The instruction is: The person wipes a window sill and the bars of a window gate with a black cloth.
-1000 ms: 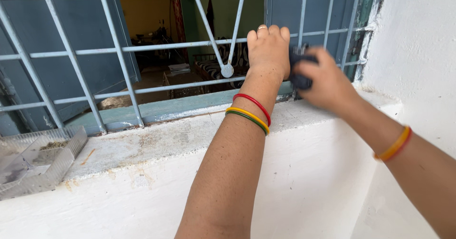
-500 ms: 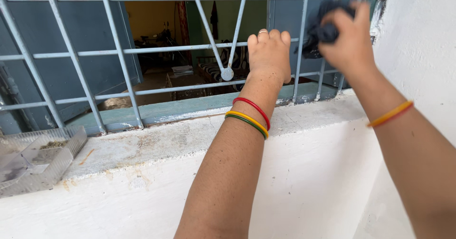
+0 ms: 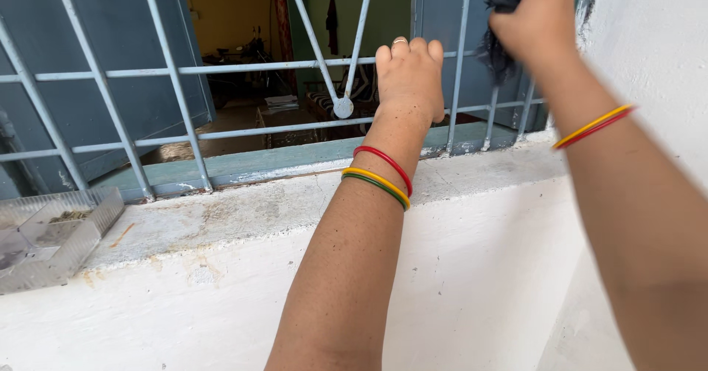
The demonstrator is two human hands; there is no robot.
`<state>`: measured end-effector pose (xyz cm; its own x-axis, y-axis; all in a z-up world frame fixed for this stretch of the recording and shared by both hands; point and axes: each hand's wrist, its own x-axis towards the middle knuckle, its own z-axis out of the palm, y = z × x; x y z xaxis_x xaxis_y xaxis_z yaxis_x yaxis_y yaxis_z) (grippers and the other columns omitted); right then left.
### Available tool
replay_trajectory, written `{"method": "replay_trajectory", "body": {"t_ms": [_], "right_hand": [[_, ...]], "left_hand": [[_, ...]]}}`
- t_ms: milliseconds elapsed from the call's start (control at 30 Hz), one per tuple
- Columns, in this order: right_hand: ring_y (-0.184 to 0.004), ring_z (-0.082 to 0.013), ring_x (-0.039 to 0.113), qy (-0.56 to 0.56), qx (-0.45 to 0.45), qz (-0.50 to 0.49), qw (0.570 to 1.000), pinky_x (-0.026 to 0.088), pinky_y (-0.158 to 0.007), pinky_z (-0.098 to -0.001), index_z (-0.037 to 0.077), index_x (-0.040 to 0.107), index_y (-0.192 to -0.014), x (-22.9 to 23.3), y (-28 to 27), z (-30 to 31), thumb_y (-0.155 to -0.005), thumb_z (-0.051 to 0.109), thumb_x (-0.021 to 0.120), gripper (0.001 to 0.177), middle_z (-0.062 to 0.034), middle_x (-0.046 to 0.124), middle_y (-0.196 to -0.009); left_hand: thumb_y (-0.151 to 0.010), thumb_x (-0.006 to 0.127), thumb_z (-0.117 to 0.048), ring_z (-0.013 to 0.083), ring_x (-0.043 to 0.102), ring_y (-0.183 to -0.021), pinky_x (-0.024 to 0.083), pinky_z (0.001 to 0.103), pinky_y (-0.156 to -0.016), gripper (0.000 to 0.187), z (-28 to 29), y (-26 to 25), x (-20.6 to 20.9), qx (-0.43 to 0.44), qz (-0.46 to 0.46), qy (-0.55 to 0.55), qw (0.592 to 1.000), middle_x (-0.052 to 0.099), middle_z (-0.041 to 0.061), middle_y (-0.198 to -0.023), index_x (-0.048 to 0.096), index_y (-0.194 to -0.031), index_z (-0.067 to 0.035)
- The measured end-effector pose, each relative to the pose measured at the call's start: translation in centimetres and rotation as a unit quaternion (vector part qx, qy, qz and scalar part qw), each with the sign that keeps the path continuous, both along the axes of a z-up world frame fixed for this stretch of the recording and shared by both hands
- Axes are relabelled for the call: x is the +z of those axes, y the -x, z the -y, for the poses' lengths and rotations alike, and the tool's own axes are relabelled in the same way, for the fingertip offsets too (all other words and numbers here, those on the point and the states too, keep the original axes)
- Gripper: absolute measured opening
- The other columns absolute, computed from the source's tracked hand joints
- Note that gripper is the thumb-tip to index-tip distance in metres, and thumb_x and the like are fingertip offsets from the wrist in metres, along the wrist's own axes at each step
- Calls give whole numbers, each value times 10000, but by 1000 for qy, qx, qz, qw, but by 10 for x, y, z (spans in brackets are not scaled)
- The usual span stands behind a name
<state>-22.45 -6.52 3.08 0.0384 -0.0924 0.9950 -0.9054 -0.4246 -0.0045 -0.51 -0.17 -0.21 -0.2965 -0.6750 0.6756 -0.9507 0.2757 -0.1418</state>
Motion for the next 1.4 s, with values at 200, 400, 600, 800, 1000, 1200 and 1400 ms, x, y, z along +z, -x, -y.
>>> {"method": "replay_trajectory", "body": {"t_ms": [200,400,600,800,1000,1200,1400], "right_hand": [[-1310,-469,496,-20,-13,-96,995,471,-1104,-498,112,692,-1098,-71,-7,-41,-685,10,823,445,-246,469,-1366],[-1225,-445,556,-196,-46,-147,968,513,-999,-509,185,741,-1042,-75,15,-76,-603,22,868,485,-203,496,-1373],[-1284,-458,544,-28,47,-14,998,521,-1041,-470,139,627,-1210,-7,15,-40,-702,-29,773,554,-217,448,-1436],[-1207,-469,546,-32,-57,-29,997,496,-1026,-494,147,646,-1204,-71,3,-37,-760,32,857,504,-224,493,-1308],[-1164,-413,582,-199,-86,-50,975,516,-976,-488,171,678,-1152,-95,22,-75,-619,44,849,574,-181,546,-1246],[-1214,-367,592,18,58,32,998,512,-1121,-432,152,625,-1197,2,23,-29,-781,21,713,445,-133,578,-1263],[-1300,-483,493,25,3,-52,998,478,-1085,-503,140,695,-1145,-61,-13,-27,-728,7,831,458,-242,464,-1406]], "left_hand": [[-642,907,-340,296,437,-1351,323,431,-1086,838,-3,-1,-3,-3,3,4,1000,540,61,-1314,475,-1338,-161],[-611,922,-353,311,426,-1352,334,436,-1058,874,-2,4,-2,5,9,9,1000,540,73,-1301,472,-1334,-155],[-624,914,-342,306,426,-1361,329,427,-1068,843,-1,2,1,13,5,-6,1000,540,60,-1305,480,-1326,-170],[-597,933,-381,311,413,-1357,319,440,-1065,889,-2,4,-1,3,1,-7,1000,529,67,-1298,469,-1324,-163],[-632,914,-353,296,475,-1317,344,424,-1066,826,-5,0,2,6,9,-1,1000,560,66,-1282,503,-1317,-144],[-619,914,-349,308,450,-1323,336,431,-1045,833,-4,2,0,12,5,3,1000,549,68,-1271,488,-1307,-153],[-619,916,-342,293,445,-1334,335,428,-1054,843,-3,0,1,6,0,-8,1000,539,61,-1290,480,-1317,-157]]}}
